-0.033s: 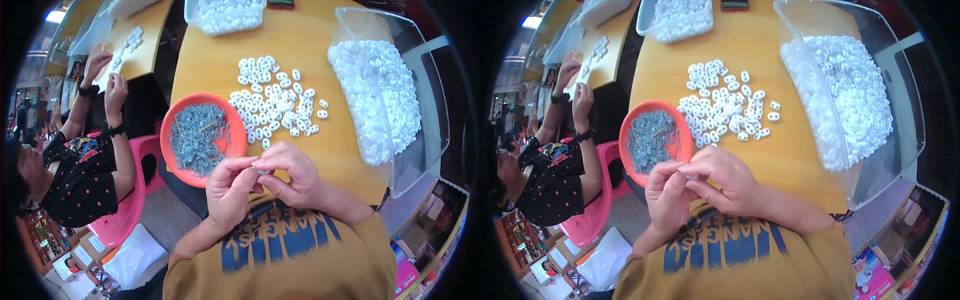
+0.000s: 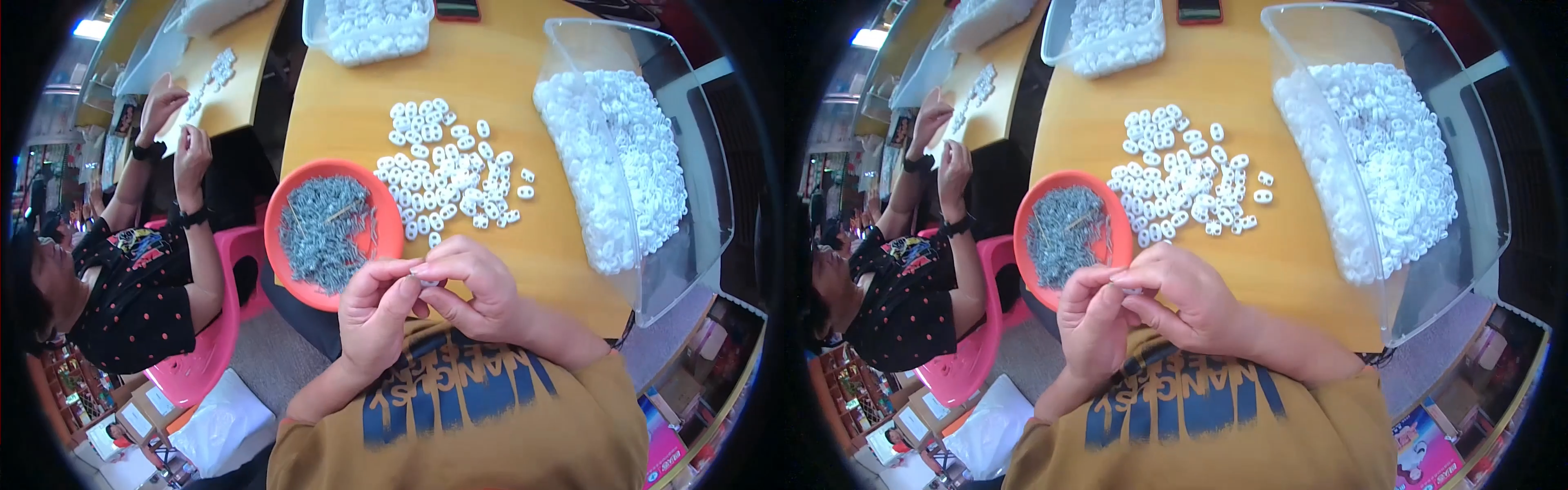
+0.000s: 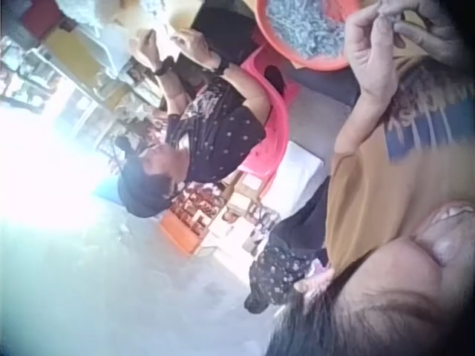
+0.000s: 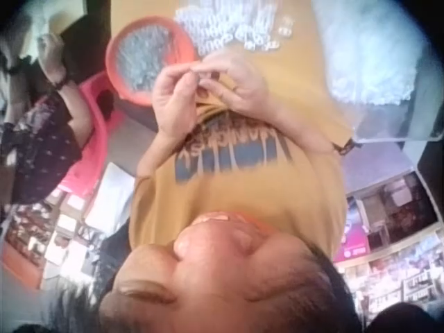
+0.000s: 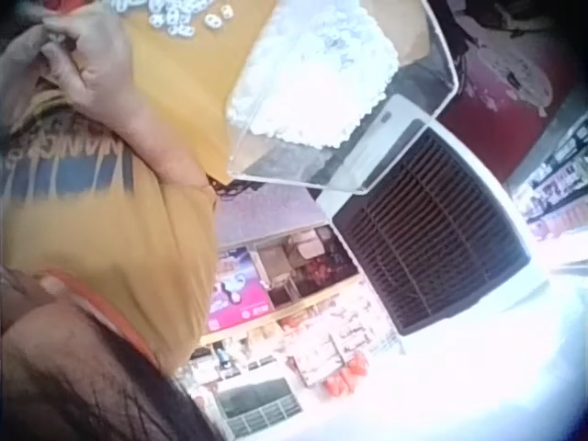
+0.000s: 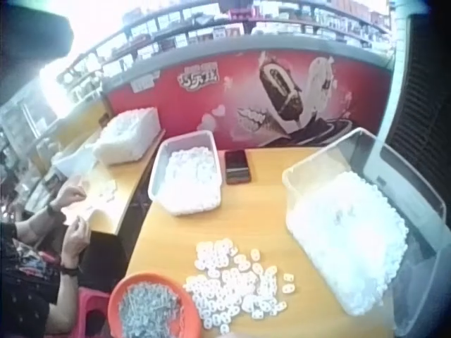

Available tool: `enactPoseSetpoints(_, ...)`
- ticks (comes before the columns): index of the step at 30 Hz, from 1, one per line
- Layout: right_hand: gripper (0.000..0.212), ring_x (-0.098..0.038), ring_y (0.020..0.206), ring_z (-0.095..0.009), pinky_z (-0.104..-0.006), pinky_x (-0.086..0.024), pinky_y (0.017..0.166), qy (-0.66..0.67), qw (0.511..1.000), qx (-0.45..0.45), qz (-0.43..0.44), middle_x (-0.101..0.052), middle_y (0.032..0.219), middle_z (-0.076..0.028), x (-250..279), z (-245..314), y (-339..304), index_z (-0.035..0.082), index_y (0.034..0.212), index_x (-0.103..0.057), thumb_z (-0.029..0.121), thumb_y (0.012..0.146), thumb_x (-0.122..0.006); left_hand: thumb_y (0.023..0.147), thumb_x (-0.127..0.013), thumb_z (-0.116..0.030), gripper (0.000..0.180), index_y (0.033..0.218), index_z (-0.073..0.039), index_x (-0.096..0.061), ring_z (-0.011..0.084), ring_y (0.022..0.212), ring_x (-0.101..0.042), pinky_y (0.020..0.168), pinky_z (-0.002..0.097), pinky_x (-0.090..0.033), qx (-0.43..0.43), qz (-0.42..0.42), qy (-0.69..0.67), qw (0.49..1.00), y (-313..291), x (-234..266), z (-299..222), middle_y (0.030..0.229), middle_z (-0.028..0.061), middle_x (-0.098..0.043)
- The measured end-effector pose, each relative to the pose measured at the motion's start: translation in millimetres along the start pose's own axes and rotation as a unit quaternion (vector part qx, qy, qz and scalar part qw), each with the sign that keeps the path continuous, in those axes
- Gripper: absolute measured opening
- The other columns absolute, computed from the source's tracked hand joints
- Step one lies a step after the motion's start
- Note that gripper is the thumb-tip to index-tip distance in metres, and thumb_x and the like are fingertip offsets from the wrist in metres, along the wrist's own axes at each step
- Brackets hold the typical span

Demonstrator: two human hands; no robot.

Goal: Manual assembly of small metal pins into plastic housings at a workbench.

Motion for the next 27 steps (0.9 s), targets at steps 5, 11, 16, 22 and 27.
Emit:
enactPoseSetpoints(5,0.025,-0.054,0.075,-0.022,-0.03,-0.044,0.065,-0.035,0.999,0.003,-0.015,-0.055,0.086,-0.009,4.3,-8.3,2.2,0.004,0.098,-0.054,-0.001,0.075,-0.059,0.087,-0.048,-0.006,0.015,0.1,0.001,-0.051,0.0081,0.072,-0.054,0.06,0.0187,-0.044,0.004,-0.005,0.047,0.999,10.0,3.4,4.9,0.09,0.0086,-0.058)
enactPoseSetpoints(11,0.027,-0.054,0.071,-0.02,-0.029,-0.044,0.064,-0.034,0.997,-0.061,-0.016,-0.054,0.083,-0.009,6.8,-19.9,3.8,0.003,0.1,-0.053,-0.001,0.074,-0.059,0.085,-0.051,-0.008,0.013,0.095,0.0,-0.053,0.0053,0.065,-0.05,0.058,0.0167,-0.041,0.01,-0.039,0.075,0.996,26.2,9.3,3.5,0.083,0.0046,-0.058)
enactPoseSetpoints(16,0.027,-0.055,0.069,-0.022,-0.0311,-0.044,0.062,-0.029,0.993,-0.101,-0.053,-0.053,0.079,-0.01,12.2,-27.2,-0.1,0.002,0.1,-0.053,0.001,0.074,-0.058,0.083,-0.052,-0.008,0.012,0.092,0.0,-0.053,0.0045,0.057,-0.045,0.052,0.0172,-0.037,-0.038,-0.058,0.152,0.986,70.4,18.9,-29.2,0.075,0.0022,-0.054)
enactPoseSetpoints(22,0.025,-0.054,0.067,-0.024,-0.0331,-0.042,0.058,-0.08,0.996,-0.026,0.011,-0.054,0.075,-0.01,-3.2,-24.2,-9.4,0.002,0.099,-0.054,0.004,0.074,-0.058,0.083,-0.053,-0.006,0.014,0.093,0.002,-0.051,0.0063,0.057,-0.046,0.052,0.0166,-0.038,-0.089,-0.018,0.096,0.991,116.4,-7.8,-75.8,0.076,0.0049,-0.054)
enactPoseSetpoints(27,0.026,-0.05,0.069,-0.015,-0.0268,-0.04,0.064,0.04,0.992,-0.088,-0.084,-0.053,0.078,-0.007,30.8,-29.1,-8.9,0.001,0.105,-0.053,0.003,0.079,-0.055,0.083,-0.053,-0.005,0.013,0.093,0.002,-0.049,0.008,0.053,-0.047,0.047,0.018,-0.039,-0.078,0.046,0.082,0.993,82.5,-37.2,-64.7,0.075,0.0066,-0.056)
Point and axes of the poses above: each hand's wrist, its own y-axis towards the middle knuckle, its own x-axis out of the back of the hand, z = x × y, the point moved 9 cm from there along y, towards the middle knuckle
